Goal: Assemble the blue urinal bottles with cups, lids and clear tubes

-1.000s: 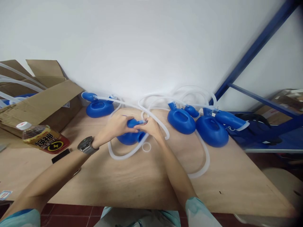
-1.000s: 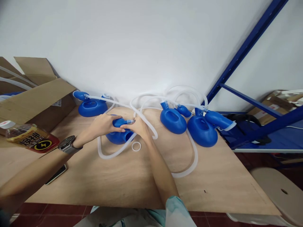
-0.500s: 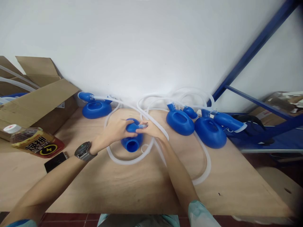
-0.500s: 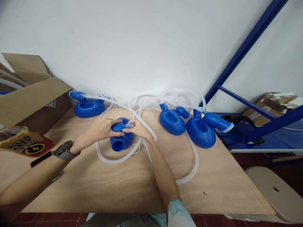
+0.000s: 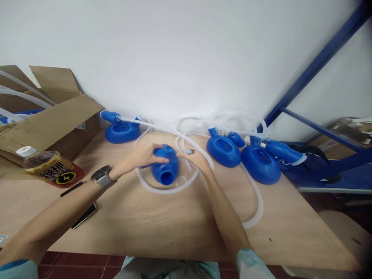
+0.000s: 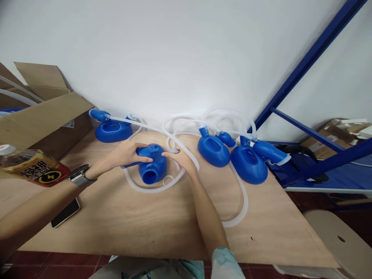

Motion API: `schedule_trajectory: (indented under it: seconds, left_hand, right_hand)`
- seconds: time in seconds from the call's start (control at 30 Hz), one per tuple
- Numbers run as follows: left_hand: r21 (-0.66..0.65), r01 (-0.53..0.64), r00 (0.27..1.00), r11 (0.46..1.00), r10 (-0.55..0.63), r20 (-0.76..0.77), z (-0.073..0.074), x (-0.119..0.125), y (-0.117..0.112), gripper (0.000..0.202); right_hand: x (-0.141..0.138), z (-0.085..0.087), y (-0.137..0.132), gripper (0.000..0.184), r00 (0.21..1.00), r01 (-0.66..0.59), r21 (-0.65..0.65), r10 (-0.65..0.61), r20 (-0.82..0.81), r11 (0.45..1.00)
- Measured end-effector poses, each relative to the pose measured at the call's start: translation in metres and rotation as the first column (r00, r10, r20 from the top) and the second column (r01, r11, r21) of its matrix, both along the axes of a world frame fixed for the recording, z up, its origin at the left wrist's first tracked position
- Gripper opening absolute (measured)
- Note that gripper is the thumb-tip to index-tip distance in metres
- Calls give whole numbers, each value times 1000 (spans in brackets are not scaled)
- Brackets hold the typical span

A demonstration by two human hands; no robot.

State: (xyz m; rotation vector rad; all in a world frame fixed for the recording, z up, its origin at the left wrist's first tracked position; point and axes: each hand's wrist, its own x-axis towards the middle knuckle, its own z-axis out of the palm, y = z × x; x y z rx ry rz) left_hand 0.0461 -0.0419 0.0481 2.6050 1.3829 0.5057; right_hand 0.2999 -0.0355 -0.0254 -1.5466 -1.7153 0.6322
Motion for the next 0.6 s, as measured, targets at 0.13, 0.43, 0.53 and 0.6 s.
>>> schedule_trajectory:
  seconds: [0.13, 0.43, 0.53, 0.6]
  left_hand:
    - [-93, -190, 977, 977, 178, -120, -6, -22, 2, 69]
    - [-199, -399, 908, 895, 416, 48, -77, -73, -5, 92]
    - [-249, -481, 866, 840, 500, 15, -106, -71, -12, 92]
    - [-259, -518, 846, 815, 534, -12, -117, -67, -17, 90]
  right_hand:
    - [17, 12, 0, 54, 921, -243, -156, 278, 271, 957]
    - [13, -25, -3, 52, 695, -154, -120, 194, 692, 981]
    - [7, -36, -10, 67, 661, -215, -61, 191, 726, 975]
    - [7, -39, -18, 63, 625, -280, -2, 184, 758, 960]
